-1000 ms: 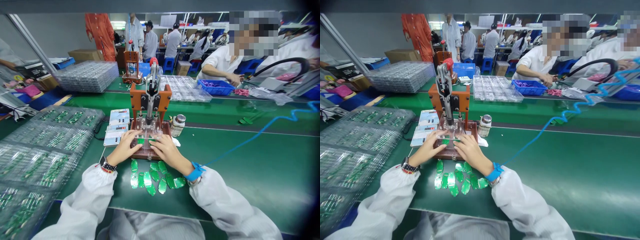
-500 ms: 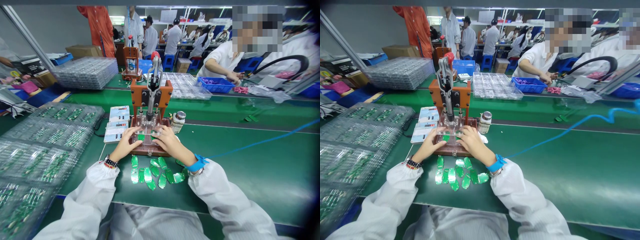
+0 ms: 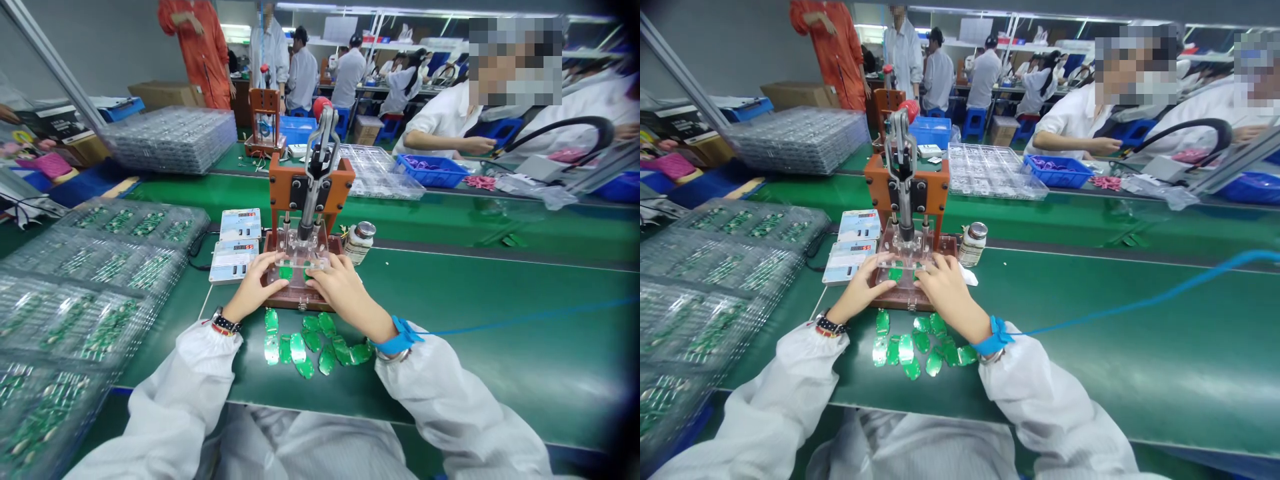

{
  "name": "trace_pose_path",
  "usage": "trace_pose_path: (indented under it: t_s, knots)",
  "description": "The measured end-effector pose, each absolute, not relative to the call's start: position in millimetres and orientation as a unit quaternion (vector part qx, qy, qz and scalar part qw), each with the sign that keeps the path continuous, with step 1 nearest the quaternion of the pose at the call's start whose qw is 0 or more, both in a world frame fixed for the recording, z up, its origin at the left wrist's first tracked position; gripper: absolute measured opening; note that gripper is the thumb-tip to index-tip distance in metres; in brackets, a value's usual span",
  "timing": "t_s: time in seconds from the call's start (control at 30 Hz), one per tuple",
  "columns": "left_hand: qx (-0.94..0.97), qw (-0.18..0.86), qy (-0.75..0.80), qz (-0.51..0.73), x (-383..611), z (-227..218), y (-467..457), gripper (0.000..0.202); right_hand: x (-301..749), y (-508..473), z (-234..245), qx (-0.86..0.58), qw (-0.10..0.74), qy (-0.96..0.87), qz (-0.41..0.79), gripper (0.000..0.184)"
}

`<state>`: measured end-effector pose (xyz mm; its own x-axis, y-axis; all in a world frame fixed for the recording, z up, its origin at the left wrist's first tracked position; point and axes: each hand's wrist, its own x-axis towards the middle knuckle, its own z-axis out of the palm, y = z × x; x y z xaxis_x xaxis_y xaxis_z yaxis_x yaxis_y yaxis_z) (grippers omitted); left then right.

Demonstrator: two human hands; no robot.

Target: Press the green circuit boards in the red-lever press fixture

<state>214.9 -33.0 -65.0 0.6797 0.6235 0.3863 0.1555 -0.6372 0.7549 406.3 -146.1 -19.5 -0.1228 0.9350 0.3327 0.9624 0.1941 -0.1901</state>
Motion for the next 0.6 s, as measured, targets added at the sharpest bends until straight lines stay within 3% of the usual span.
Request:
trace_pose_path:
  t_s: [0.27,0.4,0.5,0.6]
  knots:
    - [0.827,0.380,0.230,0.345,216,-65,-36,0.045,403,-152,-28,-0.640,0.208,-0.739,-0.033,0.016]
    - [0.771,0.473,0.215,0.368,214,-63,-33,0.045,418,-162,-9,-0.646,0.244,-0.723,-0.043,0.019]
    - [0.663,0.556,0.228,0.447,204,-64,-22,0.030,444,-149,49,-0.653,0.323,-0.680,-0.082,0.026]
    - [0.591,0.516,0.301,0.542,186,-68,-3,0.027,458,-108,116,-0.611,0.499,-0.607,-0.097,0.019]
